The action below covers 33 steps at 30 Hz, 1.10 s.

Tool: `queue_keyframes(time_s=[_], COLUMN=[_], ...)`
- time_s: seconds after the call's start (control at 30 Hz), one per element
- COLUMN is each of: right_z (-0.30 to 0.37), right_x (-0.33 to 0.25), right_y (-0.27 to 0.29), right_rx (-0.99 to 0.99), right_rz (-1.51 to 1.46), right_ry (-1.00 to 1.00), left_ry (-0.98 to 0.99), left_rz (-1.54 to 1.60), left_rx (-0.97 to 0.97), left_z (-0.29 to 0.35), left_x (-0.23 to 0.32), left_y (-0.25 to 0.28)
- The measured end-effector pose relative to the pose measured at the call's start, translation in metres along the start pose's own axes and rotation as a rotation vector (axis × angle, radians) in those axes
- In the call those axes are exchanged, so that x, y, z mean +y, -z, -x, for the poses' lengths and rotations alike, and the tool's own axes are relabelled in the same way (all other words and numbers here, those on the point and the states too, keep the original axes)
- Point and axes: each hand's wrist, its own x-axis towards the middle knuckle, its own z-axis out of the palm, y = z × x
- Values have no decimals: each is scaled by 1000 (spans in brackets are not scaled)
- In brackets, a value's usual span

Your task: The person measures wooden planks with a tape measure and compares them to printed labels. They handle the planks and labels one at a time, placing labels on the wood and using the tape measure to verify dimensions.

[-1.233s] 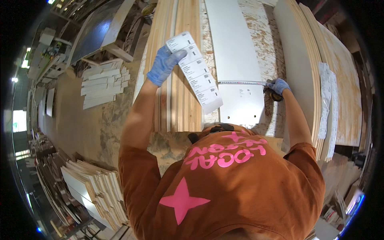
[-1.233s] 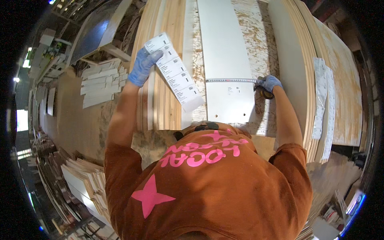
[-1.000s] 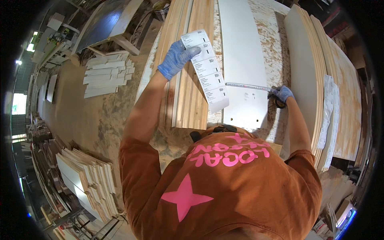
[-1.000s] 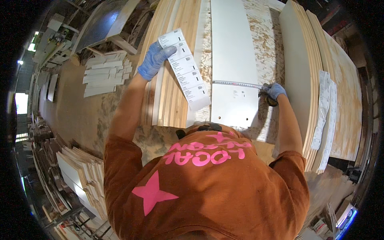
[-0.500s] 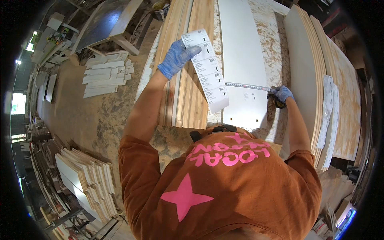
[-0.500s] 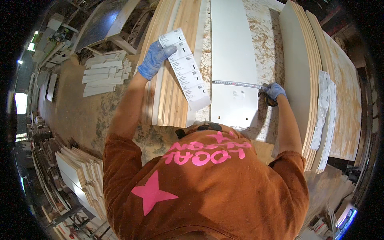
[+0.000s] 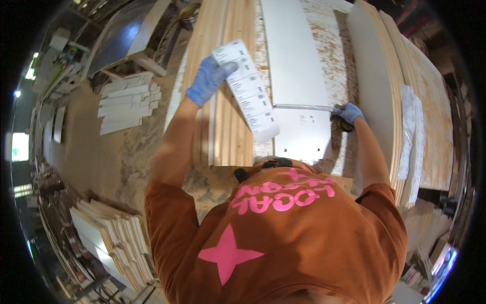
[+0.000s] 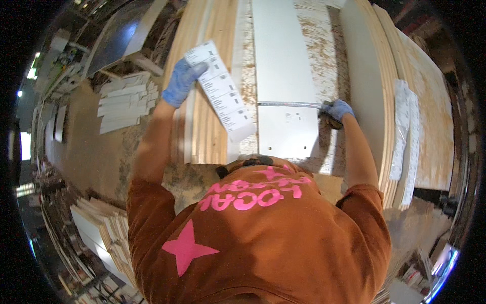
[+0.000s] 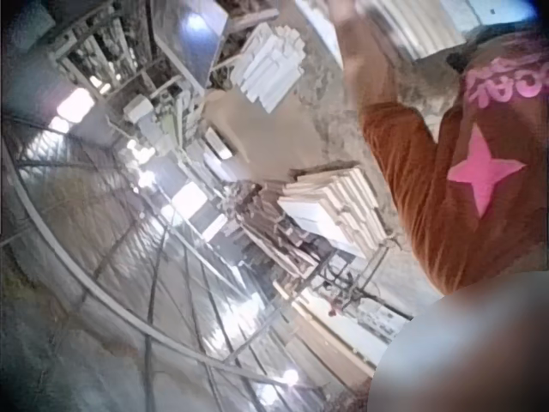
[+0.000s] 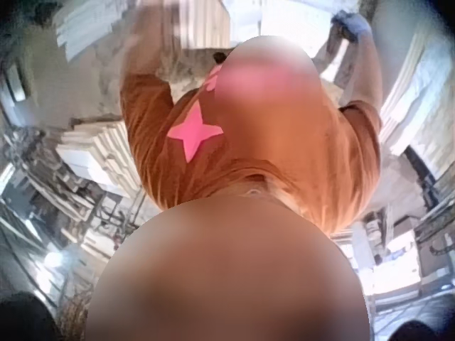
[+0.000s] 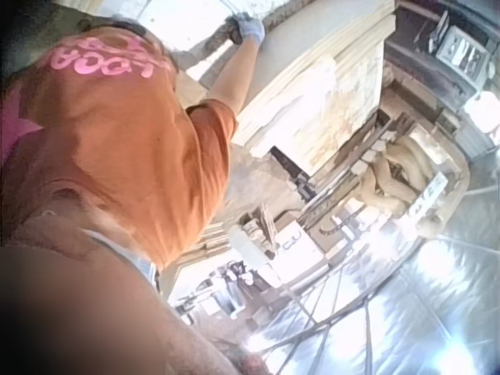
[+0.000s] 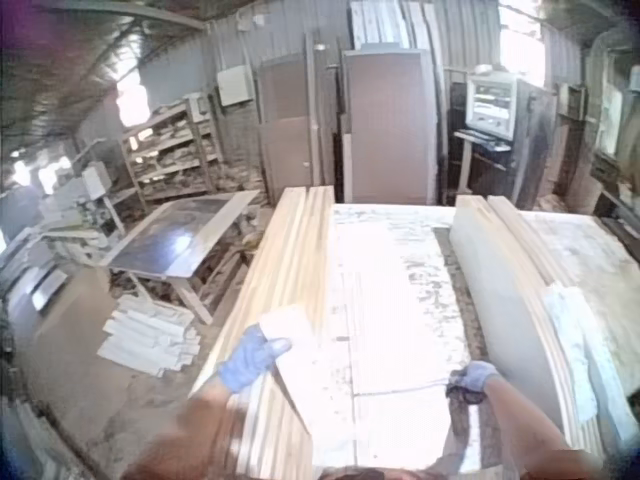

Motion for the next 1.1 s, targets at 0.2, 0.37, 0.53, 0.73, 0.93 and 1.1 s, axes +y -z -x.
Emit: queue_keyframes(time_s=[0.2, 0.37, 0.53, 0.73, 0.93, 1.1], right_z=[-3, 1, 4, 9, 16, 10], right_x=[1, 1, -1, -5, -10, -7], right_y=[-4, -4, -2, 3, 6, 3], right_rx=[25, 63, 53, 19, 68, 26], right_rz=[85, 76, 48, 21, 95, 92], right_ry=[-5, -28, -17, -28, -7, -25], left_ry=[33, 47, 29, 23, 33, 24], left_rz=[53, 60, 101, 89, 99, 96], left_rx=[31, 50, 53, 52, 53, 47], left_z=[2, 0, 1, 0, 0, -1], left_x=[4, 0, -3, -6, -6, -7], left_y=[-2, -4, -3, -2, -1, -1])
